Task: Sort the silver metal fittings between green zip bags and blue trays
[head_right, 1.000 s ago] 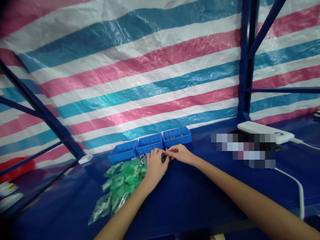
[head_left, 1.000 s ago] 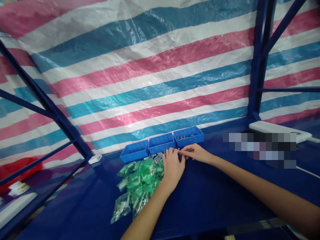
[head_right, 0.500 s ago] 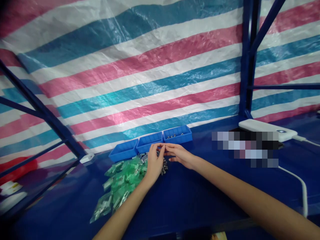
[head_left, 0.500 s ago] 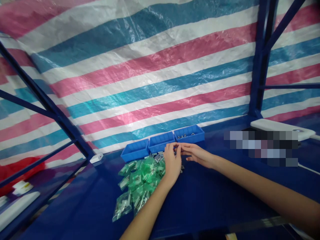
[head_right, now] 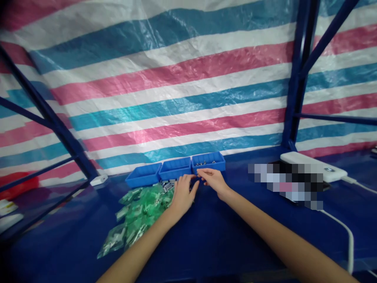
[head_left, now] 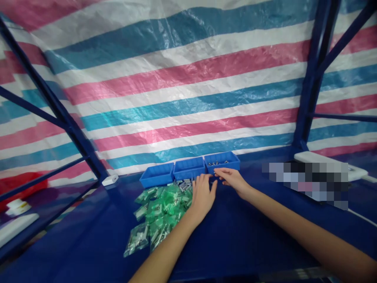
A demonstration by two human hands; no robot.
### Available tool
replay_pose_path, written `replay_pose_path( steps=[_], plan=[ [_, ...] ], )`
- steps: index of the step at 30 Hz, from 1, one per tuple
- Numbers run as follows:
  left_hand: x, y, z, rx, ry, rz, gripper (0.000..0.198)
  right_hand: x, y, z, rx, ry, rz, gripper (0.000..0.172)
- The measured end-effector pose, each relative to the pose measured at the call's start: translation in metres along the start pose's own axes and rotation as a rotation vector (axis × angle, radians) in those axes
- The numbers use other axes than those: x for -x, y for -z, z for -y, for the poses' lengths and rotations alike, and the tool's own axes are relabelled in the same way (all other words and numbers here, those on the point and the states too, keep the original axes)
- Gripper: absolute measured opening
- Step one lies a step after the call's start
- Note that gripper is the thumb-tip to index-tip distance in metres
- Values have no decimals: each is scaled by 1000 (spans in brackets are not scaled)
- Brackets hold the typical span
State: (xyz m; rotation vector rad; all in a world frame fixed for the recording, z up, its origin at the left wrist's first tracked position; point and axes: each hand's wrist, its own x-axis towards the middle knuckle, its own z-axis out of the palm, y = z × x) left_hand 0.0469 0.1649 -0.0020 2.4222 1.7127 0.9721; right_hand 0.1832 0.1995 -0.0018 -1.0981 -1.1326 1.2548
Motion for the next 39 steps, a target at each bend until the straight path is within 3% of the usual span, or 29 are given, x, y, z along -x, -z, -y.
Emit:
replay_pose_path(
  steps=[4,8,14,22,32,36,39],
  plan=[
    [5,-4,2,-97,-136,126,21,-11,10,1,88,105,-68,28],
    [7,-6,5,-107,-177,119,20,-19,17,7,158,167,-90,34],
    [6,-11,8,-63,-163,120,19,-20,13,12,-78,160,115,66],
    [7,-13,9,-74,-176,139,18,-16,9,-7,208,133,114,34],
    [7,-9,4,-19,-109,72,10,-1,-10,-21,341,357,128,29],
    [5,-4,-3,100,9,9,9,5,-14,-14,285,330,121,31],
    [3,0,-6,270,97,-81,12,10,-18,-11,173,207,98,31]
  ],
)
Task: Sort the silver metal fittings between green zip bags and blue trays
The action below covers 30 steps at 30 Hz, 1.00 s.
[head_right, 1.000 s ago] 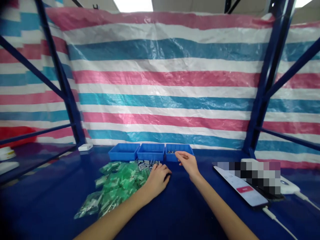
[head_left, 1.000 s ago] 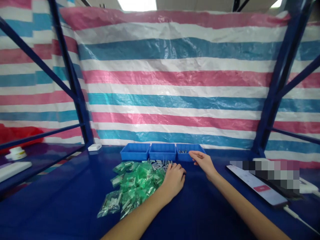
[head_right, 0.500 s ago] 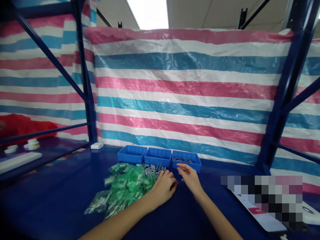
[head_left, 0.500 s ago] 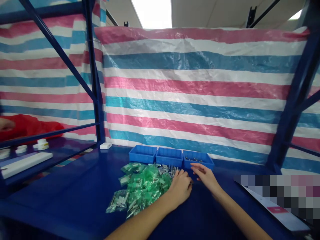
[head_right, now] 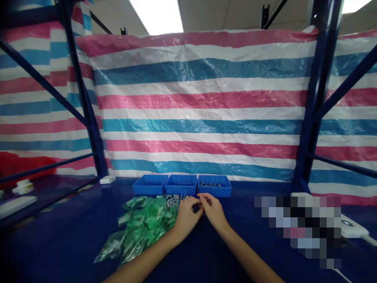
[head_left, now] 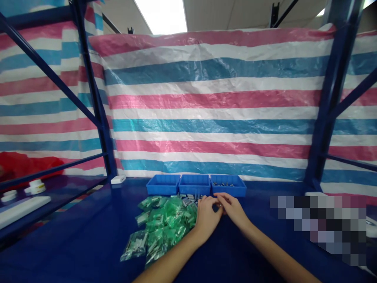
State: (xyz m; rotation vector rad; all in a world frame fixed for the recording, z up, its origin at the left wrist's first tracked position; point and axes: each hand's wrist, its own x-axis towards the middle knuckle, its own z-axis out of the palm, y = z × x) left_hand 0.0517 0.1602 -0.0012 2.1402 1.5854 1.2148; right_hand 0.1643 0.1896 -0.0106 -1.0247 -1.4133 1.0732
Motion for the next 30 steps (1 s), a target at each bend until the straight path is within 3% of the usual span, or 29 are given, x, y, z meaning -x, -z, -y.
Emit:
replay_pose_path(
  steps=[6,10,18,30],
  plan=[
    [-7,2,5,361,83,-212,20,8,-9,10,-307,-295,6,25],
    [-8,1,10,465,115,-248,22,11,-11,13,-442,-365,44,24],
    [-7,3,7,438,63,-251,20,16,-14,11,-615,-423,-24,25],
    [-7,2,2,511,142,-220,22,19,-11,16,-449,-313,-154,28]
  ],
)
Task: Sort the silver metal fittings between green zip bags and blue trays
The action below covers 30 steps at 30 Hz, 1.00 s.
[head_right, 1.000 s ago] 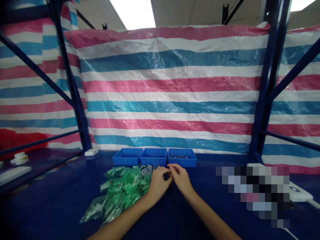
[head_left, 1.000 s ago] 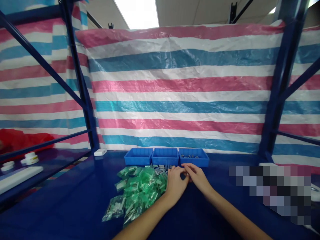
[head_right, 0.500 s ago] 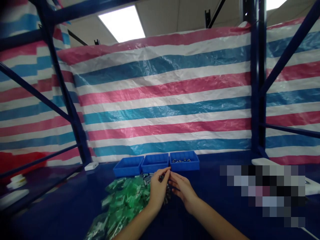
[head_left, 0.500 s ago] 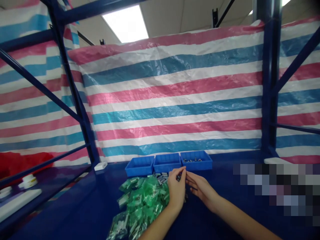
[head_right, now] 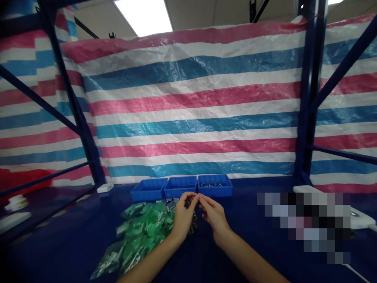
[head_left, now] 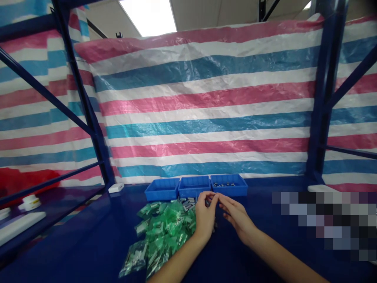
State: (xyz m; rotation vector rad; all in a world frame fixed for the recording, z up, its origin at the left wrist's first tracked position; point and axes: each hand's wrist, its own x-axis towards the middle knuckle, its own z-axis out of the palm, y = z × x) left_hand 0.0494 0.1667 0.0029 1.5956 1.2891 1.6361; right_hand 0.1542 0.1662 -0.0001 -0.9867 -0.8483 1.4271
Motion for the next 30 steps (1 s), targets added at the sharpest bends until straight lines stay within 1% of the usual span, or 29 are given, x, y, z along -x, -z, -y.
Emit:
replay_pose_path(
  steps=[3,11,13,18,21,24,30],
  plan=[
    [2,0,-1,8,8,0,24,1,-1,0,16,-17,18,28],
    [3,0,-3,33,-1,-12,28,6,-7,3,-63,-145,124,26],
    [1,0,-2,34,-2,-11,30,8,-8,2,-48,-144,158,27],
    [0,-1,2,55,9,7,34,10,-8,2,32,-86,240,31],
    [-1,-2,3,58,10,16,33,9,-7,3,46,-71,228,29],
    [-1,-3,4,46,-3,16,31,5,-6,3,92,-29,189,30],
    [-2,-5,5,28,-32,13,27,0,0,4,228,176,18,37]
  ],
)
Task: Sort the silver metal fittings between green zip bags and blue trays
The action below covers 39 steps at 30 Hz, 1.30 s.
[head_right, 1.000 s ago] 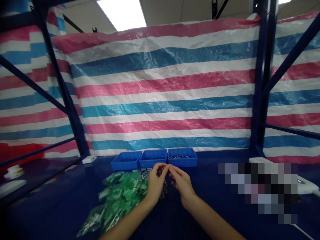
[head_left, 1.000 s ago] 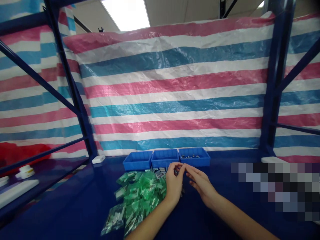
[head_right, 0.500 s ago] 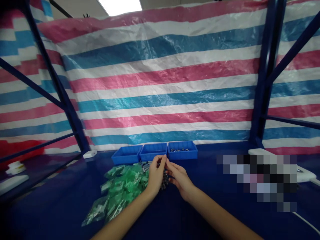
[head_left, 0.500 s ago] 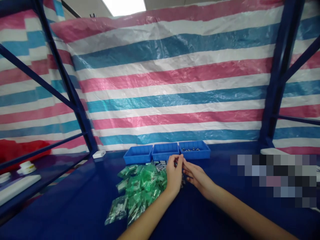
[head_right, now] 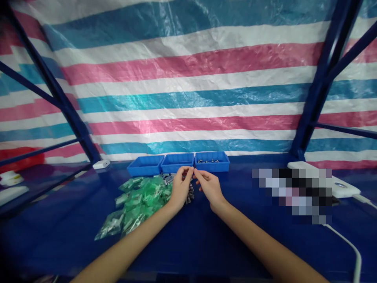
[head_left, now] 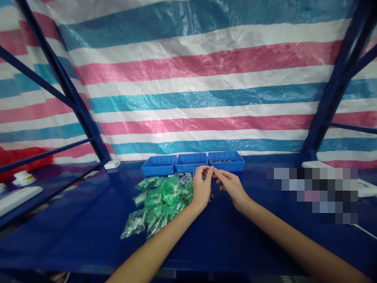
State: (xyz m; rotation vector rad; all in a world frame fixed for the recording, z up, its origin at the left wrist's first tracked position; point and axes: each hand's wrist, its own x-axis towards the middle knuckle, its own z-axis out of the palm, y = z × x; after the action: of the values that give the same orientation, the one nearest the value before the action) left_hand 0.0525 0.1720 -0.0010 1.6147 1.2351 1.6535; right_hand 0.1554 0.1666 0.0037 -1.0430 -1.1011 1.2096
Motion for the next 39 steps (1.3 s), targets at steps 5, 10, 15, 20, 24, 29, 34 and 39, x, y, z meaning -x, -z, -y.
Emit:
replay_pose_path(
  steps=[5,10,15,20,24,29,34,39],
  plan=[
    [1,0,-4,-9,-34,-5,20,-4,4,2,-6,31,-46,38],
    [1,-1,-5,-22,-69,-6,17,-7,7,3,-7,-27,-26,38],
    [0,-2,-3,-28,-66,-3,16,-4,4,1,-21,-35,46,39],
    [0,-2,0,-26,-97,6,18,-1,3,3,-51,-46,72,39],
    [1,-2,-1,-21,-120,12,18,0,4,7,-58,-70,83,39],
    [0,-3,-3,-4,-100,23,16,-1,5,9,-85,-90,84,38],
    [-1,-3,-3,8,-63,26,16,-4,7,8,5,2,26,38],
    [0,-3,0,-9,-50,40,18,-12,14,9,183,213,5,38]
  ],
)
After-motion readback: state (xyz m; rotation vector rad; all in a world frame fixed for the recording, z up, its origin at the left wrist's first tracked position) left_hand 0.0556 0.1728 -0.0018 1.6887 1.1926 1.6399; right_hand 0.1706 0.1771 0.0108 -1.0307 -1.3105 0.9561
